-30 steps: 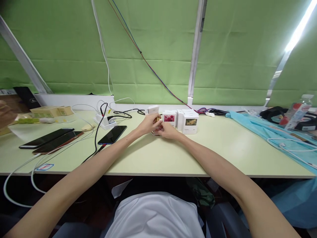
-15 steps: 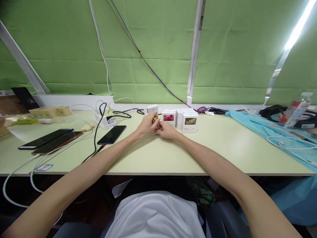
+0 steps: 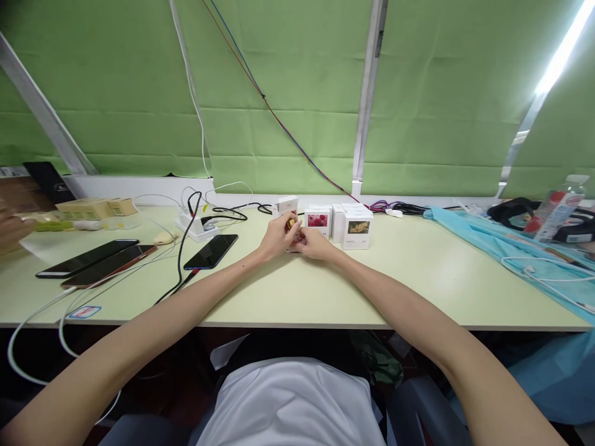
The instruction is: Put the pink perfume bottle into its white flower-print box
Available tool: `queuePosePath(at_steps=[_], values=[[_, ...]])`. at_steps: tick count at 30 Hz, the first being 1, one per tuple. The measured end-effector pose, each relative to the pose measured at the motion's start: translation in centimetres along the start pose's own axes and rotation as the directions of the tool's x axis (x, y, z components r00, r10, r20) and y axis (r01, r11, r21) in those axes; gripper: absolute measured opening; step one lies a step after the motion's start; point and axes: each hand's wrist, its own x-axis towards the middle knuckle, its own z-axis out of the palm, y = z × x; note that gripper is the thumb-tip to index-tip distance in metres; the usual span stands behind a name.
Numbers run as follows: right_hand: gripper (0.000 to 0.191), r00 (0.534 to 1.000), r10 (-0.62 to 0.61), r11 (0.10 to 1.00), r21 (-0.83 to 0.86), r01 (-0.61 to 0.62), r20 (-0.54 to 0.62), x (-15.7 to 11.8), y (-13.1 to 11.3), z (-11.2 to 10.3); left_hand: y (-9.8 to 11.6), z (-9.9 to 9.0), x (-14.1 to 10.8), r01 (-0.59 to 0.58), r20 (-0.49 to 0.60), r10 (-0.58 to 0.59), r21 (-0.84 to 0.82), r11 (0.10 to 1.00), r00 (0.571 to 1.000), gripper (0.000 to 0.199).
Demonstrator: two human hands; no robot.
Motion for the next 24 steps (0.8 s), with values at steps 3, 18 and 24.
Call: queuePosePath(at_steps=[3,18,24], values=[[0.031,1.000,-0.008,1.000,0.004,0.008,-0.002,-0.01,0.07,0.02,-0.30,0.20,-0.06,-0.023,-0.014,0.023,-0.021,1.000,1.000,0.018],[0.023,1.000,-0.016,1.000,0.014,0.016,-0.002,0.00,0.39,0.15,-0.56,0.07,-0.14,-0.080,0.017,0.080,0.024,0.997,0.997,0.016],[0.019,1.000,-0.014,1.000,0.016,0.014,-0.004,0.00,0.29,0.08,-0.34,0.11,-0.28,-0.086,0.026,0.085,0.048,0.995,0.996,0.017]])
